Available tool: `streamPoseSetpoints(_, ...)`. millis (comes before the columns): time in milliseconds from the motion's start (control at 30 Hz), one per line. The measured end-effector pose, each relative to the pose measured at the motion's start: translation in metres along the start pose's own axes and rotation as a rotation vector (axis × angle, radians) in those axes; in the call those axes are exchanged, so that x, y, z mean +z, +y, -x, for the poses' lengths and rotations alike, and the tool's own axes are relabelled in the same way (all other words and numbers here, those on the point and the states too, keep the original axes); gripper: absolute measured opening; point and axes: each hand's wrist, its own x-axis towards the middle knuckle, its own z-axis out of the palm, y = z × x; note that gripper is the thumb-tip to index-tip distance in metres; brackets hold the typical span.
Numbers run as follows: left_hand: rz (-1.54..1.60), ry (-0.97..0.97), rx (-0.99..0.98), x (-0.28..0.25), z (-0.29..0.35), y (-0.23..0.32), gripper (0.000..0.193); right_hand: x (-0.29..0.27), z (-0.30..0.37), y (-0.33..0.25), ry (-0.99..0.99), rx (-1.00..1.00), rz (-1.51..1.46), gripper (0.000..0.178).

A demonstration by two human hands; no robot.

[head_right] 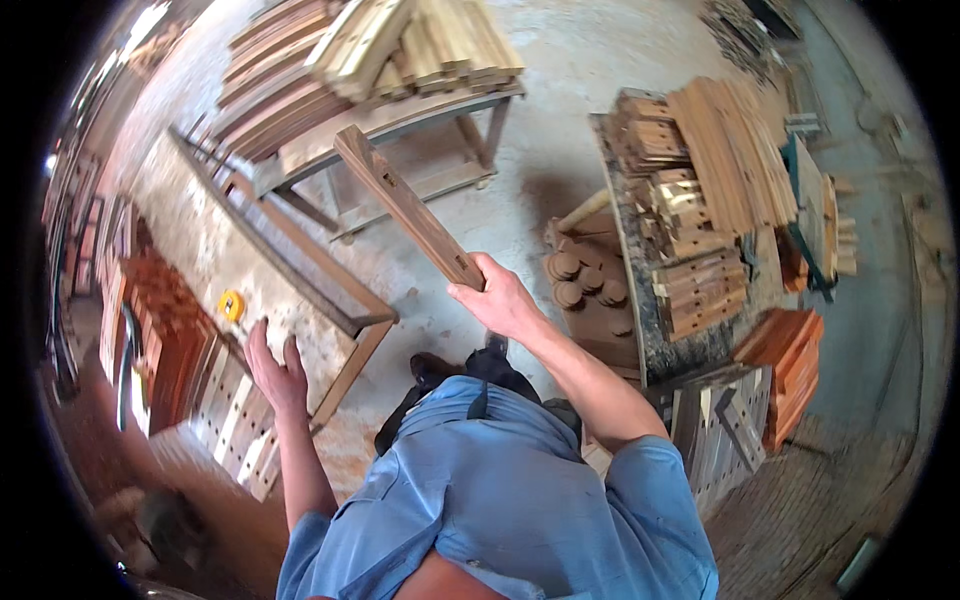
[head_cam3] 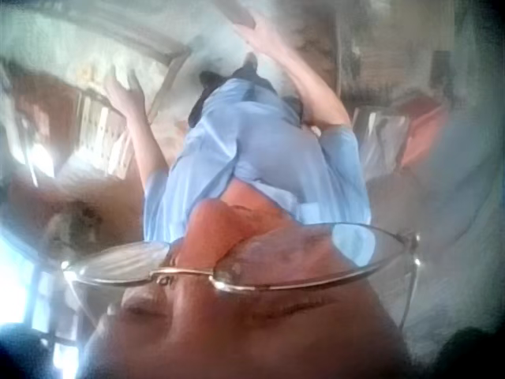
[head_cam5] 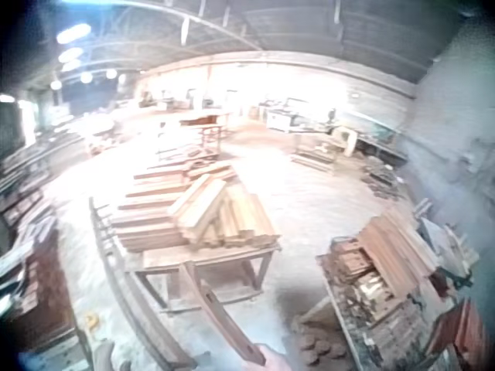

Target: The person repeatedly picks up wooden planks from a workbench, briefly inspects them, and places them onto a stack on the floor. The person handles the planks one at a time, moving between the bench and the floor stack.

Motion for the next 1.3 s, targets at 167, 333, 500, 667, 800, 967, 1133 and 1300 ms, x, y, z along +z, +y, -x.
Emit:
streamPoseSetpoints(167, 0.038, -0.119, -0.011, 0.03, -0.007, 0.043, 0.051, -0.076, 0.005, 0.01, 0.018, 0.026, -0.586, 0.033)
streamPoseSetpoints(333, 0.143, -0.19, 0.033, 0.053, -0.01, 0.072, 0.048, -0.151, 0.022, 0.025, -0.128, -0.039, -1.209, 0.05)
streamPoseSetpoints(500, 0.163, -0.214, 0.051, 0.073, -0.009, 0.088, 0.046, -0.202, 0.034, 0.054, -0.291, -0.225, -1.52, 0.062)
streamPoseSetpoints(667, 0.159, -0.237, 0.048, 0.085, -0.008, 0.1, 0.043, -0.242, 0.053, 0.072, -0.185, -0.231, -1.53, 0.062)
streamPoseSetpoints(800, 0.147, -0.283, 0.023, 0.09, -0.009, 0.105, 0.041, -0.289, 0.068, 0.049, 0.343, 0.109, -0.96, 0.047)
streamPoseSetpoints(967, 0.154, -0.288, 0.042, 0.096, -0.015, 0.117, 0.042, -0.359, 0.09, 0.002, 0.735, 0.368, 0.272, 0.046)
streamPoseSetpoints(1133, 0.113, -0.297, 0.041, 0.102, -0.014, 0.124, 0.043, -0.425, 0.081, 0.023, 0.886, 0.324, 0.847, 0.046)
streamPoseSetpoints(1300, 0.108, -0.292, 0.052, 0.1, -0.014, 0.136, 0.043, -0.458, 0.064, 0.054, 1.021, 0.242, 0.92, 0.041)
